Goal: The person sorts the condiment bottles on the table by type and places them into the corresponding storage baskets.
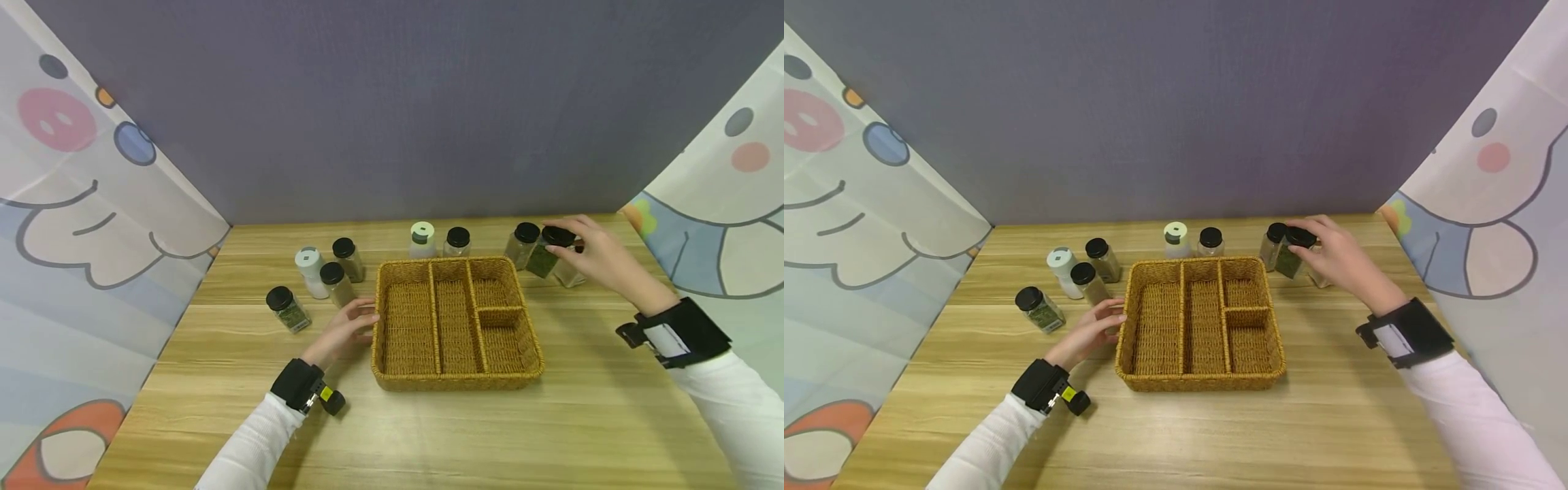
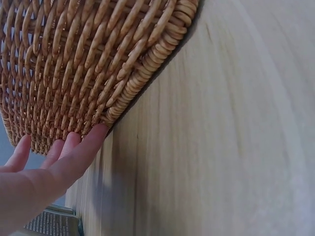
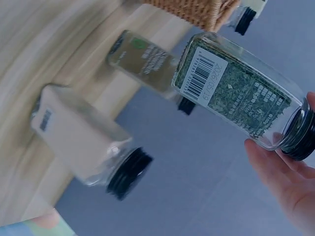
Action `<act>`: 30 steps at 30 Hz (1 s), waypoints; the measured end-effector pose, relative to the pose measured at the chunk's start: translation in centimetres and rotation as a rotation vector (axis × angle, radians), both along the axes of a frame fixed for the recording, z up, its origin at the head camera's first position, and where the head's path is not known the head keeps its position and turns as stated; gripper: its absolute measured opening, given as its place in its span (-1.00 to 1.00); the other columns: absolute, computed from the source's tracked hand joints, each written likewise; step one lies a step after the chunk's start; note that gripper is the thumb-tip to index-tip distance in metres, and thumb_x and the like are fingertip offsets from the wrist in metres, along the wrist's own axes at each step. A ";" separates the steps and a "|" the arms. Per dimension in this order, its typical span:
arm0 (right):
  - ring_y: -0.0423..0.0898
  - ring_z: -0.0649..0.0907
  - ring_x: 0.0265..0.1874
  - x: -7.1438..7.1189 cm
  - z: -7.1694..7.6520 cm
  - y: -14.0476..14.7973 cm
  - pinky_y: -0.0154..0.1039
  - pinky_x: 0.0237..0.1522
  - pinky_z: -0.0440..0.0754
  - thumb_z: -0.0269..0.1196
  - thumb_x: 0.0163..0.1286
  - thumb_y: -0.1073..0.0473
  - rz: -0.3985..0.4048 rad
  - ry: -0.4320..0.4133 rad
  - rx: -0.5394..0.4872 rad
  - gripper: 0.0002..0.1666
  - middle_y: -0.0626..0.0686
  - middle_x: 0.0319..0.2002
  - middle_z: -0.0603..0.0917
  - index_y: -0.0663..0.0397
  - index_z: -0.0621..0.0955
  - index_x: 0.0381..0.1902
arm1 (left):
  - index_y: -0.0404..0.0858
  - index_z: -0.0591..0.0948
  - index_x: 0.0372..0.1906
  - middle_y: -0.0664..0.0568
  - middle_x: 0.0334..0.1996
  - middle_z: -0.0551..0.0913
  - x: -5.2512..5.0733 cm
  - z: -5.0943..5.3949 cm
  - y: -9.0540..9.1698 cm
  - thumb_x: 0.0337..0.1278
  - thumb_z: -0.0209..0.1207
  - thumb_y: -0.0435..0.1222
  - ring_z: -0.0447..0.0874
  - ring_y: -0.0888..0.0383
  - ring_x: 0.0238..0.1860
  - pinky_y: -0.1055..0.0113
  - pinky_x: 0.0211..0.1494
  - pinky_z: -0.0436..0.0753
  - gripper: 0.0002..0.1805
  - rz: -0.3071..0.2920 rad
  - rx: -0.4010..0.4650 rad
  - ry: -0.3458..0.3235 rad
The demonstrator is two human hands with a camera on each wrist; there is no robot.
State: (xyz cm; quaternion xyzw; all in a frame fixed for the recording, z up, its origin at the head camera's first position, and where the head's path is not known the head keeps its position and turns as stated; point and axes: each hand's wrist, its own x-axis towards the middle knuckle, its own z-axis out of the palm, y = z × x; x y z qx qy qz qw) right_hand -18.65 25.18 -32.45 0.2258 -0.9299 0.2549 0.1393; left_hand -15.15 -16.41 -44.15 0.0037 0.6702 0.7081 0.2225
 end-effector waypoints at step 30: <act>0.00 0.49 -0.21 -1.5 0.1 -4.0 -0.23 -0.37 0.45 0.23 0.15 0.30 0.265 -0.144 -0.010 -0.49 0.20 0.04 0.43 0.15 0.43 0.10 | -0.38 0.09 0.28 -0.33 0.21 0.18 0.1 0.0 0.1 0.14 0.01 -0.34 0.25 -0.18 0.17 0.02 0.11 0.42 -0.38 -0.031 -0.032 0.008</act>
